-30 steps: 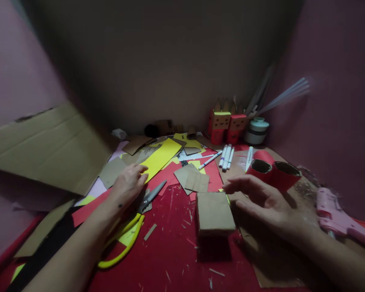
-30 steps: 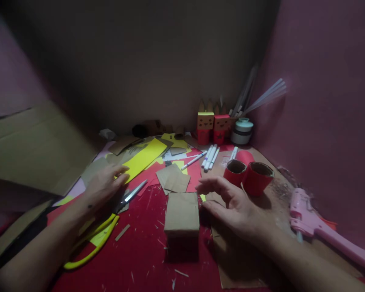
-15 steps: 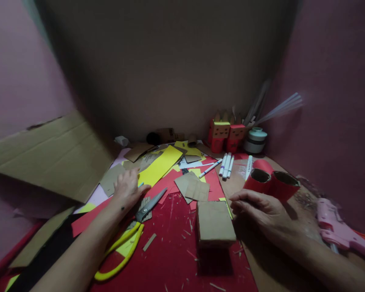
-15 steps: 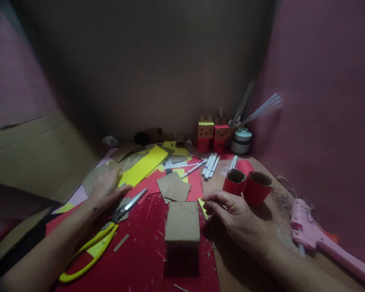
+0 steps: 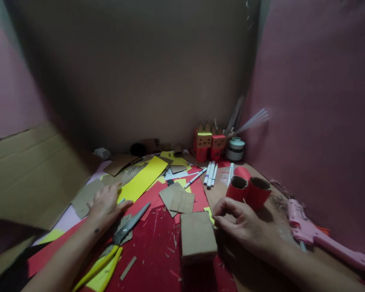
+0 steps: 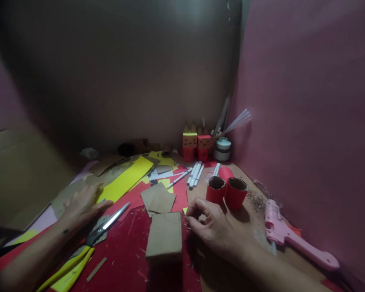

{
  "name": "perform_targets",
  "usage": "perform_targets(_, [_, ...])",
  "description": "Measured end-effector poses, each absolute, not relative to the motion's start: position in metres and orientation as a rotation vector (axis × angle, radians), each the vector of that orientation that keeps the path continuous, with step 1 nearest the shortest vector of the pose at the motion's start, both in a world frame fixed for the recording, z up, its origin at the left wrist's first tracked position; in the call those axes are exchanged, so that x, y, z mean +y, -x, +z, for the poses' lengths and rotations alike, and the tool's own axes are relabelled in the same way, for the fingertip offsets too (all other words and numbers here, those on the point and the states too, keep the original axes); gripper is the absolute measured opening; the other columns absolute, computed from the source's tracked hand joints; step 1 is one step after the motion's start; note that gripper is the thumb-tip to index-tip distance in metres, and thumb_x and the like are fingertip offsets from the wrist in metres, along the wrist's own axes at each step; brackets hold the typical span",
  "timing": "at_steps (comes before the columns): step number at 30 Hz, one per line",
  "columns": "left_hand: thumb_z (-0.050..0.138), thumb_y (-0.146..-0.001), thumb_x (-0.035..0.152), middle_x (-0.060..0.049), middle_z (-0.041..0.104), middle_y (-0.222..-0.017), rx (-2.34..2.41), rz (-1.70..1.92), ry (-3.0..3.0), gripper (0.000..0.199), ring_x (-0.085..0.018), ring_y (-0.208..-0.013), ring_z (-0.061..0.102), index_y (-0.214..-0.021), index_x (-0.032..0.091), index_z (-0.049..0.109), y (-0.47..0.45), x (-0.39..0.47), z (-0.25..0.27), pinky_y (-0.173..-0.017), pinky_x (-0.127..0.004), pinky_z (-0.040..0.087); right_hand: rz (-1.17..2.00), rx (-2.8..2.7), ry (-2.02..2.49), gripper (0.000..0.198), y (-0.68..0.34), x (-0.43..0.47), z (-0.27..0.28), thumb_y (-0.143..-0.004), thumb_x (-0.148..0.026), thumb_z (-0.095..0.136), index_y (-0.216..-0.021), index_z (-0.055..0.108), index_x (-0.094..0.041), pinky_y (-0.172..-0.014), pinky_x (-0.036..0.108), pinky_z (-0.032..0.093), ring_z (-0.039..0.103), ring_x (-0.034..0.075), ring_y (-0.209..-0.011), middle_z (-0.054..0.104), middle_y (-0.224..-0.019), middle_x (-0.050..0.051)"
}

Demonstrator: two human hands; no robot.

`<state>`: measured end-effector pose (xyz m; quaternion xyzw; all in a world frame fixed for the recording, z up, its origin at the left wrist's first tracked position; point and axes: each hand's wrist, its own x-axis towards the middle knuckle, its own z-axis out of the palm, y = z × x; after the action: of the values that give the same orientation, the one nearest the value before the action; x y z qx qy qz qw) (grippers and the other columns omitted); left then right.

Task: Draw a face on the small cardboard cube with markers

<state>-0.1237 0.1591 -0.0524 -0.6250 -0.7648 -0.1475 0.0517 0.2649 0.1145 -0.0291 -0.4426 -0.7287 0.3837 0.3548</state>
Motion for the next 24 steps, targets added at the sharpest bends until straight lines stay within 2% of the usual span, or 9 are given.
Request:
perform_targets(4, [0.056, -0.083, 0.048, -0.022, 0.065, -0.120, -2.271, -0.515, 1.920, 0.055, -0.055, -0.115, 0.054, -0.130, 0.021, 0.051, 0.131, 0.163, -0.059, -0.083, -0.065, 0.045, 0.968, -1.897, 1.128, 0.006, -0.263, 0.115, -0.030, -0.082, -0.025, 0.058, -0.078, 0.056, -0.021, -0.065, 0.029, 0.049, 0.058, 0.016, -0.071, 0.061, -0.076, 0.002])
perform_targets(8, [0.056, -0.082, 0.046, -0.020, 0.066, -0.117, -2.273, -0.532, 1.909, 0.053, -0.054, -0.115, 0.054, -0.130, 0.024, 0.051, 0.132, 0.162, -0.060, -0.083, -0.065, 0.045, 0.987, -1.874, 1.095, 0.008, -0.265, 0.117, -0.037, -0.082, -0.024, 0.057, -0.077, 0.051, -0.022, -0.063, 0.029, 0.049, 0.056, 0.016, -0.071, 0.060, -0.078, 0.002])
perform_targets(11, [0.053, -0.084, 0.046, -0.023, 0.064, -0.121, -2.289, -0.515, 1.914, 0.052, -0.055, -0.117, 0.054, -0.131, 0.021, 0.051, 0.128, 0.160, -0.057, -0.083, -0.066, 0.045, 0.992, -1.839, 1.072, 0.017, -0.267, 0.117, -0.041, -0.083, -0.026, 0.059, -0.073, 0.046, -0.022, -0.062, 0.029, 0.048, 0.056, 0.016, -0.070, 0.060, -0.078, 0.002])
perform_targets(15, [0.053, -0.086, 0.044, -0.027, 0.060, -0.127, -2.336, -0.456, 1.904, 0.056, -0.052, -0.120, 0.053, -0.133, 0.013, 0.050, 0.121, 0.157, -0.051, -0.087, -0.064, 0.045, 0.985, -1.876, 1.103, 0.010, -0.271, 0.118, -0.042, -0.090, -0.031, 0.058, -0.086, 0.058, -0.022, -0.068, 0.032, 0.050, 0.060, 0.018, -0.076, 0.065, -0.084, 0.003])
perform_targets(18, [0.055, -0.086, 0.042, -0.026, 0.060, -0.130, -2.368, -0.393, 1.899, 0.059, -0.048, -0.123, 0.053, -0.136, 0.011, 0.049, 0.117, 0.156, -0.047, -0.091, -0.059, 0.045, 0.996, -1.962, 1.124, 0.016, -0.273, 0.119, -0.043, -0.094, -0.034, 0.054, -0.092, 0.064, -0.022, -0.072, 0.034, 0.050, 0.063, 0.019, -0.079, 0.067, -0.088, 0.004])
perform_targets(24, [0.054, -0.089, 0.044, -0.025, 0.060, -0.131, -2.384, -0.306, 1.887, 0.061, -0.045, -0.123, 0.054, -0.140, 0.011, 0.048, 0.109, 0.151, -0.042, -0.093, -0.053, 0.045, 0.947, -2.005, 1.107, 0.010, -0.274, 0.118, -0.043, -0.091, -0.026, 0.056, -0.083, 0.061, -0.022, -0.070, 0.030, 0.049, 0.062, 0.017, -0.078, 0.065, -0.083, 0.002])
